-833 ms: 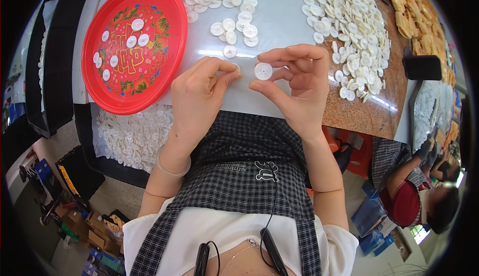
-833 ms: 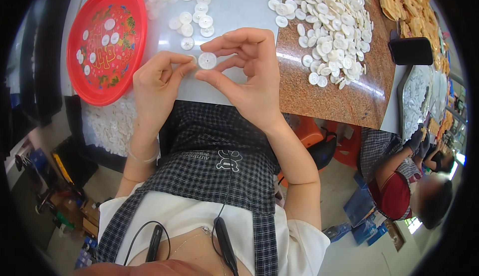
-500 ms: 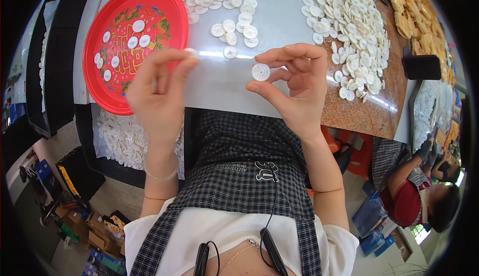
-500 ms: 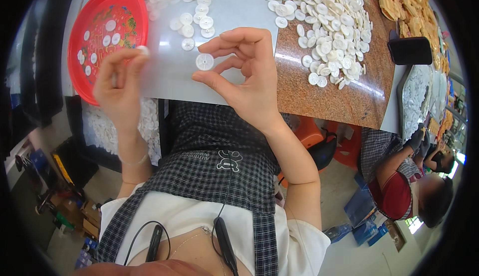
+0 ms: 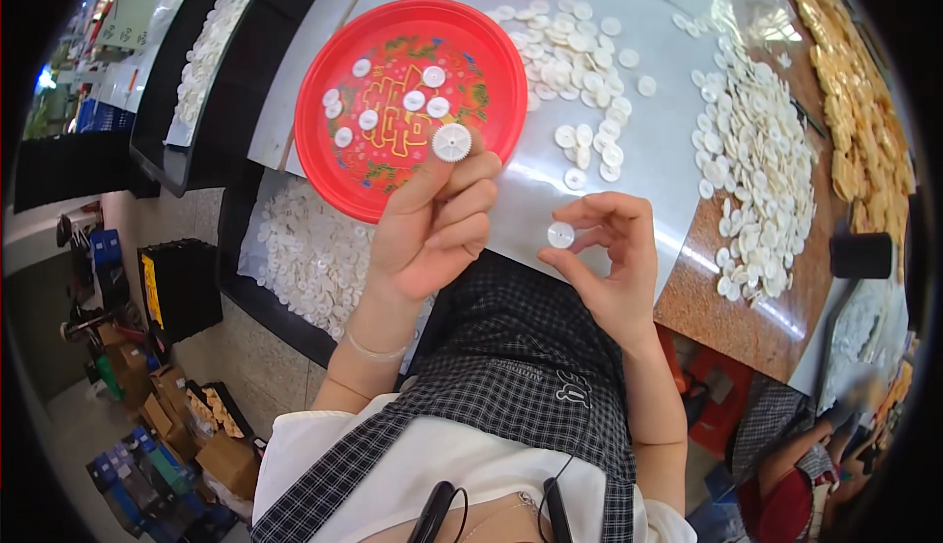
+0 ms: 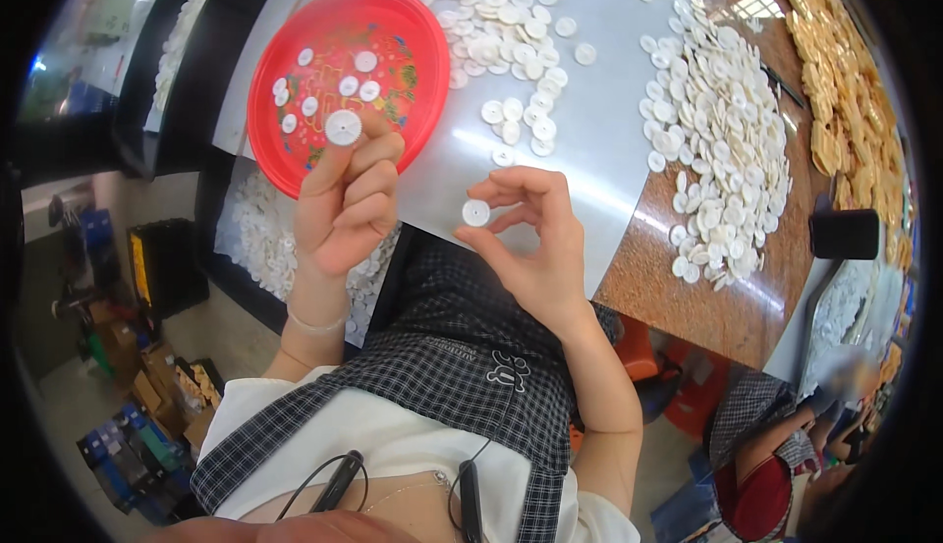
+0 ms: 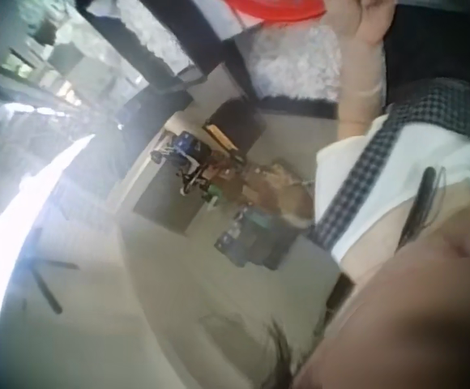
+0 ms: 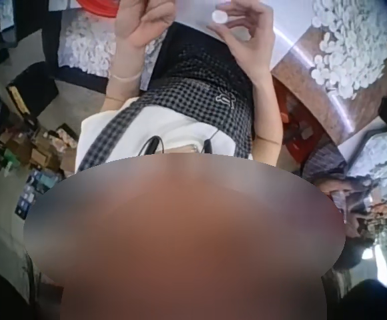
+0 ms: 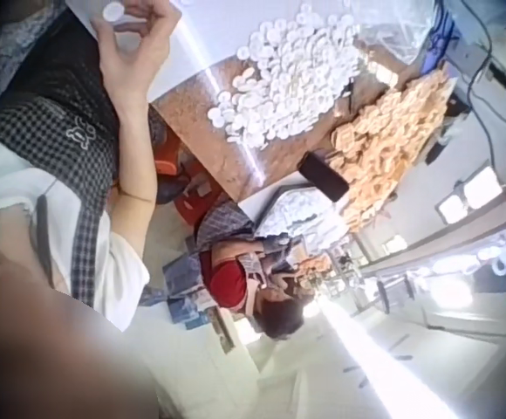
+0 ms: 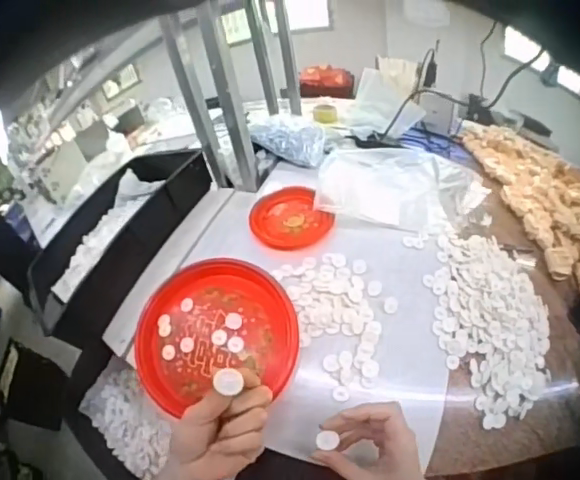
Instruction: Sorting and inspecting small white round buttons at a factory workstation.
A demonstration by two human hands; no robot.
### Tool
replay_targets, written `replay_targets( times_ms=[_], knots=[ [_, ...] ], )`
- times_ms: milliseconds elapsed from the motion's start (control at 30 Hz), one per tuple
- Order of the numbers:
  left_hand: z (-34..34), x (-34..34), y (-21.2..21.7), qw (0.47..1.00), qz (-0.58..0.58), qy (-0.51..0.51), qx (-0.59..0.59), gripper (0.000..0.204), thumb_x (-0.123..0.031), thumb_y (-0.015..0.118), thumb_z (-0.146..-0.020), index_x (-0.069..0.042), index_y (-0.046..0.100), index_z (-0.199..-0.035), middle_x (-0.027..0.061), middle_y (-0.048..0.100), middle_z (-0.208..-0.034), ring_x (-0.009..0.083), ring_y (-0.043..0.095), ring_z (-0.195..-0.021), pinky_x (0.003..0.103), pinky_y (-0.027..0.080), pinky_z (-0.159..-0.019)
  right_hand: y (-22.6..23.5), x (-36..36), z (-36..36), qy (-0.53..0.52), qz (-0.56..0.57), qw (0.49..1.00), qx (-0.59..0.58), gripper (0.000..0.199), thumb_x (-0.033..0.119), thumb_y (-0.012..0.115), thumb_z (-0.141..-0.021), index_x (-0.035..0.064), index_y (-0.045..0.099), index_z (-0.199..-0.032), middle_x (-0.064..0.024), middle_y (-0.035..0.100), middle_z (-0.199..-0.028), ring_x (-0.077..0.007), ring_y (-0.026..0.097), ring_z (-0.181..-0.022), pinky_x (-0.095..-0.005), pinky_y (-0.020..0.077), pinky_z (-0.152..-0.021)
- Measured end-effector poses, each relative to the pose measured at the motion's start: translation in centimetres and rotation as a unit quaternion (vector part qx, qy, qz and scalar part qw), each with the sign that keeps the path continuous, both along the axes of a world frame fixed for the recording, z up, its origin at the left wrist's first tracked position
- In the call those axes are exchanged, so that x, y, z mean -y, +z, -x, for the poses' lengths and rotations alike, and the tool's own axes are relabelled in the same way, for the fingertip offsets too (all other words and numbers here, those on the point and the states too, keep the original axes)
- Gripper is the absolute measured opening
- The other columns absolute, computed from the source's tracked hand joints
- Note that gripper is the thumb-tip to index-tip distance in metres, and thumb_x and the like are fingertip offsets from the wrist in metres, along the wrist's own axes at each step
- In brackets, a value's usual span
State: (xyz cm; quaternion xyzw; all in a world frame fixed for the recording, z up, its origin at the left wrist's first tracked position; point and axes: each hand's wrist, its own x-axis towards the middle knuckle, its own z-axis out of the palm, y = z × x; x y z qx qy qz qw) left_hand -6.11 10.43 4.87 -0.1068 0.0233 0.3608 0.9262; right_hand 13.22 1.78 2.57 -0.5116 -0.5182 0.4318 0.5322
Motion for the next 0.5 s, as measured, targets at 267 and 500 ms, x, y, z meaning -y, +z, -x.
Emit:
replay_targets(
  times_ms=[267, 500],
  knots=[
    [2.2, -2.2, 0.7, 0.978, -0.066, 0.137, -0.143, 0.014, -0.021, 0.050, -0.104, -0.007, 0.054, -0.105, -0.0044, 0.031, -0.068, 0.0055, 0.025, -0.051, 0.019, 0.025, -0.042, 0.0, 0.0, 0.1, 0.010, 0.011, 1.000, 0.004, 0.060, -0.007, 0.080, -0.073, 0.0046, 0.046, -0.121, -0.0108, 0.064, -0.108, -0.0151, 0.063, -0.096, -0.0249, 0.0521, -0.073],
    [1.1, -1.1, 1.0, 0.834, -0.194, 0.241, -0.456, 0.029, -0.033, 0.040, -0.107, -0.008, 0.055, -0.106, -0.0069, 0.032, -0.063, 0.0041, 0.029, -0.050, 0.020, 0.024, -0.042, 0.3, 0.4, 0.6, -0.029, -0.121, 0.986, 0.110, 0.059, 0.003, 0.087, -0.070, 0.0061, 0.049, -0.116, -0.0072, 0.068, -0.102, -0.0171, 0.064, -0.091, -0.0295, 0.0481, -0.076]
  ],
)
